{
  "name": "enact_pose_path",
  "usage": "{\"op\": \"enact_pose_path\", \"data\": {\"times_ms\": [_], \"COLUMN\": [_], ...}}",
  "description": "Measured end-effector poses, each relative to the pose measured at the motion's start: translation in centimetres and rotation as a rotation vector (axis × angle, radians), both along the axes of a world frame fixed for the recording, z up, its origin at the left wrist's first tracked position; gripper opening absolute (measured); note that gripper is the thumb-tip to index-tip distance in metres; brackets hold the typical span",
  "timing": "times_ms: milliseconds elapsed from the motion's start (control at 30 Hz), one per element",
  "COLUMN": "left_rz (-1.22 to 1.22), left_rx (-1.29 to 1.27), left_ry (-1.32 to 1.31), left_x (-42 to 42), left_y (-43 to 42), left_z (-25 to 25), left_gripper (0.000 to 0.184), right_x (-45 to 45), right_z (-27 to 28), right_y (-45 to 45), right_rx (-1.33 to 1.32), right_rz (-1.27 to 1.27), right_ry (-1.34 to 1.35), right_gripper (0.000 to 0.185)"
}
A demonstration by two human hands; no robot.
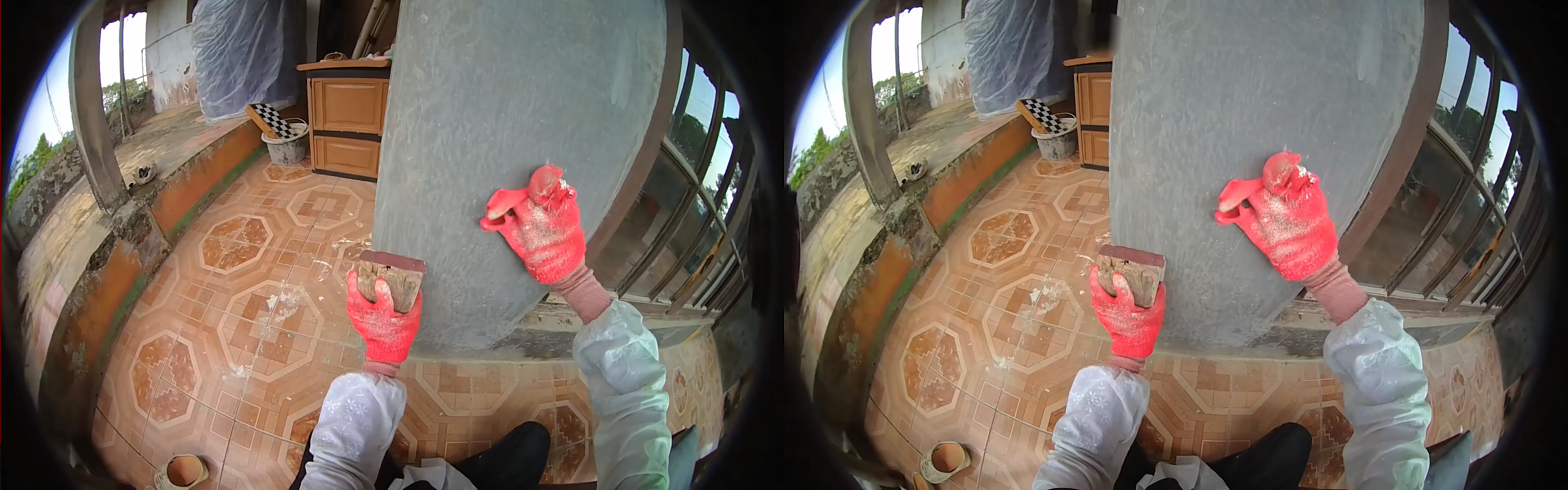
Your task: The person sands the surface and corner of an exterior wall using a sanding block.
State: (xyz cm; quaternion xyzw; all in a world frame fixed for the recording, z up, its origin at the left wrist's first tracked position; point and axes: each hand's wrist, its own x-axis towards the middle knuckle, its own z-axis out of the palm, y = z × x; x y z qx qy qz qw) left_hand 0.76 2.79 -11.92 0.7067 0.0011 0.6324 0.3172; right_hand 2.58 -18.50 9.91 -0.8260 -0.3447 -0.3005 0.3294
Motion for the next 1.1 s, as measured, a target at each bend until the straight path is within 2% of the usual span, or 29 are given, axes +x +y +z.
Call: {"op": "enact_pose_path", "data": {"times_ms": [33,100,133,200,233,300,333,367,433,500,567,700,733,833,900,967,1000,1033,1100], "left_rz": [-0.028,-0.007,0.023,0.121,0.114,0.142,0.140,0.112,-0.170,-0.413,0.009,0.013,0.013,0.064,-0.020,-0.047,-0.062,-0.080,0.001], "left_rx": [-0.030,0.056,0.063,0.045,0.041,0.030,0.031,0.033,-0.243,-0.521,-0.006,0.067,0.079,0.120,0.066,0.062,0.074,0.081,0.095], "left_ry": [0.013,-0.057,-0.046,-0.015,0.001,-0.107,-0.160,-0.162,0.012,0.189,-0.063,-0.072,-0.052,-0.120,-0.137,-0.163,-0.073,0.023,-0.008], "left_x": [0.3,0.1,-0.1,-0.6,-0.3,0.1,0.6,0.8,0.3,-0.3,-0.4,0.3,0.2,0.5,0.8,0.1,-0.1,-0.9,-0.9], "left_y": [0.2,0.6,0.8,1.4,1.4,1.6,1.4,0.9,-0.7,-1.1,-0.6,1.8,2.1,2.1,1.2,0.8,0.7,0.6,1.3], "left_z": [-0.6,3.2,6.6,14.7,15.2,15.6,12.9,9.0,-0.4,-3.1,0.1,15.7,17.8,15.3,8.0,5.5,4.7,4.9,9.4], "left_gripper": [0.100,0.102,0.099,0.088,0.088,0.082,0.079,0.088,0.100,0.104,0.103,0.090,0.088,0.084,0.077,0.077,0.079,0.081,0.081], "right_x": [-0.2,-0.6,-0.7,-0.6,-0.6,-0.6,-0.4,-0.6,-1.0,-1.1,-1.0,-0.3,-0.3,-0.7,-0.6,-0.6,-0.6,-0.7,-0.7], "right_z": [0.3,0.9,0.9,0.4,0.2,0.4,0.6,0.7,0.6,0.4,0.3,-0.1,-0.1,0.3,0.2,0.1,0.0,-0.1,0.2], "right_y": [0.5,1.5,1.6,1.4,1.3,1.5,1.6,1.7,1.7,1.9,1.8,1.0,0.9,1.3,1.2,0.9,1.0,1.2,1.4], "right_rx": [-0.140,-0.382,-0.432,-0.485,-0.511,-0.512,-0.507,-0.526,-0.557,-0.497,-0.494,-0.462,-0.446,-0.610,-0.532,-0.514,-0.521,-0.528,-0.504], "right_rz": [-0.055,-0.181,-0.232,-0.323,-0.369,-0.335,-0.320,-0.321,-0.316,-0.335,-0.359,-0.395,-0.397,-0.401,-0.392,-0.401,-0.399,-0.398,-0.363], "right_ry": [-0.130,-0.429,-0.615,-0.673,-0.702,-0.698,-0.704,-0.707,-0.708,-0.697,-0.681,-0.658,-0.653,-0.716,-0.699,-0.680,-0.667,-0.655,-0.713], "right_gripper": [0.070,0.071,0.072,0.073,0.073,0.071,0.071,0.070,0.069,0.066,0.067,0.075,0.077,0.082,0.082,0.085,0.086,0.088,0.088]}}
